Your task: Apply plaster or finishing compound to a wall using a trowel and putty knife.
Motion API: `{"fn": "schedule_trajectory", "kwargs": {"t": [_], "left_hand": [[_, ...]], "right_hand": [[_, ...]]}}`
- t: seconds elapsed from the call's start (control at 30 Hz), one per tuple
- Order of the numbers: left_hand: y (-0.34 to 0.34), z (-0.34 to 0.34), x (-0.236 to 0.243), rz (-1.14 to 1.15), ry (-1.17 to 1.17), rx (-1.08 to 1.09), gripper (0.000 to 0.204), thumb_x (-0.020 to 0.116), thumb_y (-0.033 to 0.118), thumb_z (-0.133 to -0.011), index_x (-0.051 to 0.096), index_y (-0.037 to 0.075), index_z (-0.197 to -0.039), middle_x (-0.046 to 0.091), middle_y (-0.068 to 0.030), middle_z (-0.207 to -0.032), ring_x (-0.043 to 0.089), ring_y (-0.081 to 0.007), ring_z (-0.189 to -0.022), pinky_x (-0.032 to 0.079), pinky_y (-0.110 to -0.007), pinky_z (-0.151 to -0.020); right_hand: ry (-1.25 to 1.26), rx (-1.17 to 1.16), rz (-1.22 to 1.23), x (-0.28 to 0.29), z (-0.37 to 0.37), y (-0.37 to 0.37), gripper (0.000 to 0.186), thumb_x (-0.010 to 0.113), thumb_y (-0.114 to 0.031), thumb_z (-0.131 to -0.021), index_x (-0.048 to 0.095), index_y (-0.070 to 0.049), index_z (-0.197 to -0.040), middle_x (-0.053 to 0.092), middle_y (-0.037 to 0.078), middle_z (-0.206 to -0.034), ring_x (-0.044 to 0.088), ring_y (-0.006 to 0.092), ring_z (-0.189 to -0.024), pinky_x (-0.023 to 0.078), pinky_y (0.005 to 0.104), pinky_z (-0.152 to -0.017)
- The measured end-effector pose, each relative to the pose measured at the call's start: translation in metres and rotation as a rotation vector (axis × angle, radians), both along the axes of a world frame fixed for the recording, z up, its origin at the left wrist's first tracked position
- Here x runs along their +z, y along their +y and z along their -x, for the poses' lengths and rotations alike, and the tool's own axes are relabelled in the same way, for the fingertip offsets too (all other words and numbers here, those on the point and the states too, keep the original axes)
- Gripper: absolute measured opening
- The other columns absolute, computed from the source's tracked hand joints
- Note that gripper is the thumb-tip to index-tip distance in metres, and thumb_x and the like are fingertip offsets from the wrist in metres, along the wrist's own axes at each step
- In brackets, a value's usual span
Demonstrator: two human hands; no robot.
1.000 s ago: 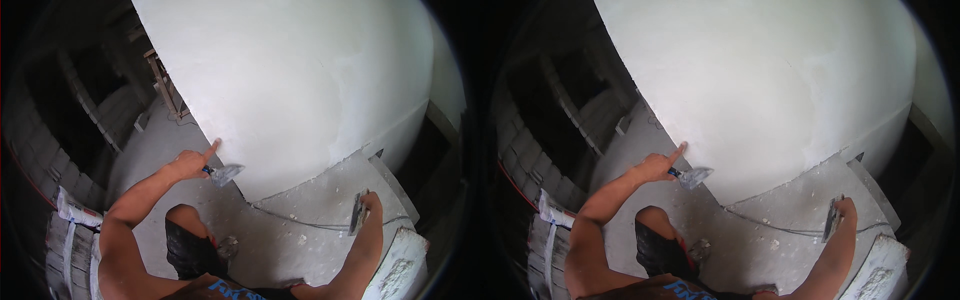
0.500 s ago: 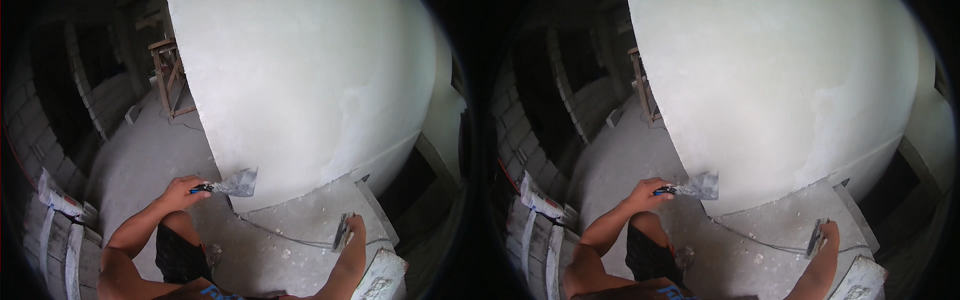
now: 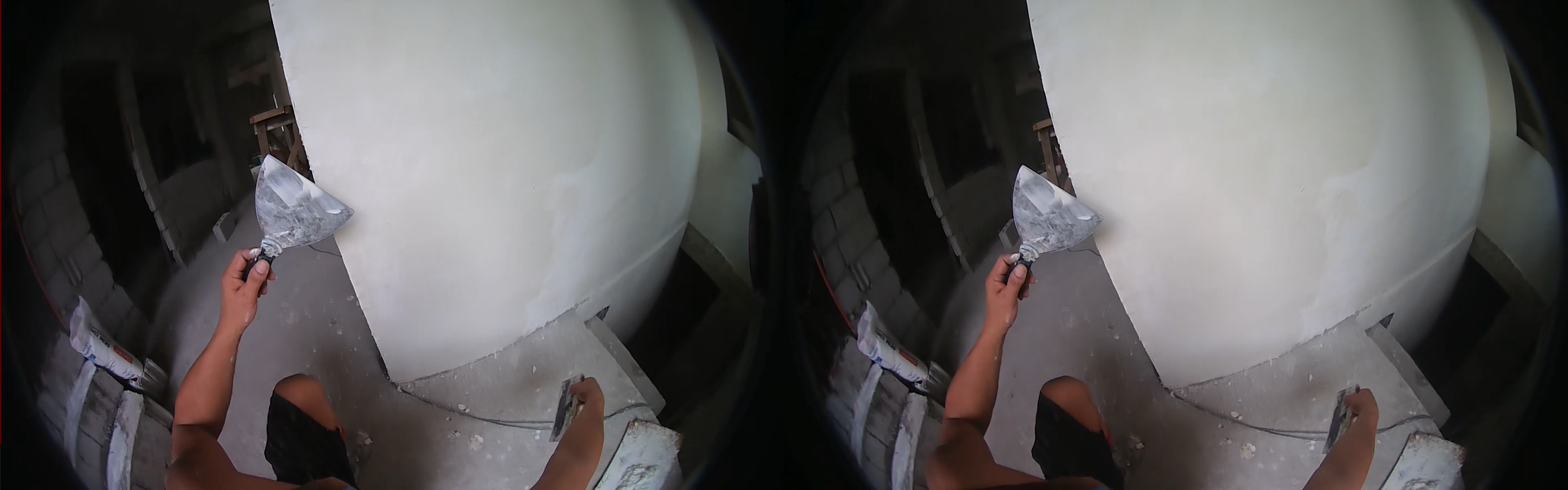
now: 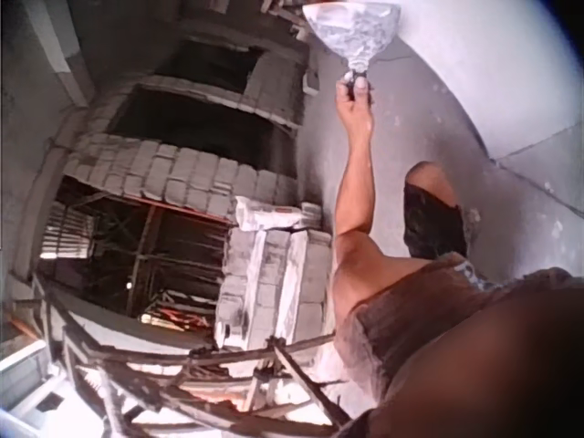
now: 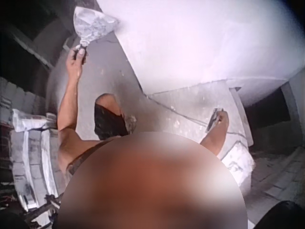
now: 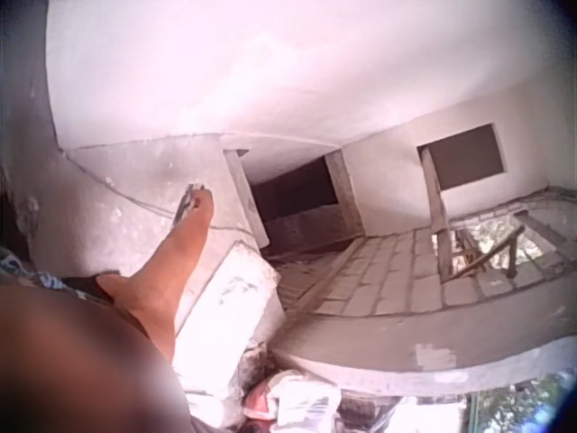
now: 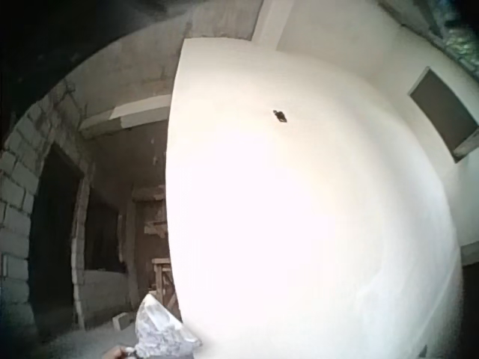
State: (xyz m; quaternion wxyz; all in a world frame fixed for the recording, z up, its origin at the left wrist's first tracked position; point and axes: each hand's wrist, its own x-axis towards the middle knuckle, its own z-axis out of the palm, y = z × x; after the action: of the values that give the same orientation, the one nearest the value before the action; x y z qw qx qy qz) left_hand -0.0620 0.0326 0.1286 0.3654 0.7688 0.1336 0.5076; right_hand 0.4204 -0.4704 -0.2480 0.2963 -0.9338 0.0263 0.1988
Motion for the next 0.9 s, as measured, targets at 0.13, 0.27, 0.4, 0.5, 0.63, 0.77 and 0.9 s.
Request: {"fn": "schedule_trajectory", "kwargs": {"t": [0.13,0.27,0.4,0.5,0.63,0.77,0.9], "left_hand": [[-0.009,0.001,-0.004,-0.014,0.060,-0.004,0.025,0.062,0.030,-0.099,0.059,0.007,-0.107,0.064,-0.0019,-0.082,0.050,-0.0053,-0.062,0.039,-0.021,-0.056],[-0.011,0.002,-0.012,0.084,0.073,-0.025,0.024,0.059,0.029,-0.101,0.056,0.007,-0.107,0.065,-0.0028,-0.083,0.051,-0.0061,-0.062,0.040,-0.022,-0.056],[-0.014,0.004,-0.026,0.159,0.049,-0.086,0.023,0.056,0.029,-0.102,0.054,0.007,-0.106,0.064,-0.0042,-0.082,0.051,-0.0069,-0.058,0.040,-0.022,-0.053],[-0.024,-0.004,-0.051,0.240,0.079,-0.182,0.022,0.057,0.029,-0.102,0.053,0.007,-0.105,0.063,-0.0040,-0.079,0.050,-0.0072,-0.056,0.039,-0.022,-0.051],[-0.045,-0.036,-0.072,0.367,0.181,-0.316,0.021,0.057,0.028,-0.103,0.057,0.007,-0.105,0.061,-0.0023,-0.077,0.048,-0.0056,-0.055,0.038,-0.021,-0.049],[-0.062,-0.078,-0.059,0.452,0.323,-0.481,0.024,0.055,0.028,-0.103,0.061,0.004,-0.102,0.061,-0.0015,-0.073,0.046,-0.0045,-0.052,0.036,-0.021,-0.047],[-0.081,-0.122,-0.029,0.470,0.381,-0.644,0.026,0.055,0.029,-0.103,0.060,0.004,-0.098,0.060,-0.0018,-0.071,0.044,-0.0045,-0.049,0.033,-0.020,-0.045]], "right_hand": [[-0.002,-0.016,0.005,0.017,0.008,0.014,0.049,0.077,-0.019,-0.069,0.069,0.011,-0.106,0.071,0.027,-0.103,0.071,0.0370,-0.098,0.053,0.0415,-0.091],[-0.034,-0.003,0.019,0.012,0.005,0.012,0.048,0.076,-0.018,-0.069,0.069,0.011,-0.107,0.071,0.027,-0.103,0.071,0.0372,-0.097,0.053,0.0421,-0.090],[-0.105,-0.003,-0.069,0.027,0.007,0.011,0.042,0.073,-0.014,-0.069,0.070,0.010,-0.103,0.072,0.025,-0.098,0.072,0.0350,-0.092,0.054,0.0414,-0.084],[-0.236,0.035,-0.332,0.044,0.004,0.013,0.034,0.071,-0.013,-0.069,0.070,0.009,-0.096,0.072,0.017,-0.088,0.070,0.0277,-0.081,0.053,0.0389,-0.075],[-0.450,0.239,-0.941,0.172,0.037,0.046,0.012,0.064,-0.010,-0.074,0.066,0.001,-0.080,0.063,0.001,-0.073,0.058,0.0130,-0.066,0.045,0.0314,-0.061],[-0.613,0.404,-1.420,0.288,0.104,0.106,0.013,0.067,-0.008,-0.085,0.066,-0.001,-0.096,0.064,-0.002,-0.086,0.056,0.0077,-0.079,0.043,0.0252,-0.071],[-0.796,0.411,-1.724,0.341,0.169,0.149,0.023,0.069,-0.004,-0.087,0.064,0.004,-0.107,0.066,0.006,-0.105,0.059,0.0137,-0.095,0.045,0.0282,-0.088]]}}
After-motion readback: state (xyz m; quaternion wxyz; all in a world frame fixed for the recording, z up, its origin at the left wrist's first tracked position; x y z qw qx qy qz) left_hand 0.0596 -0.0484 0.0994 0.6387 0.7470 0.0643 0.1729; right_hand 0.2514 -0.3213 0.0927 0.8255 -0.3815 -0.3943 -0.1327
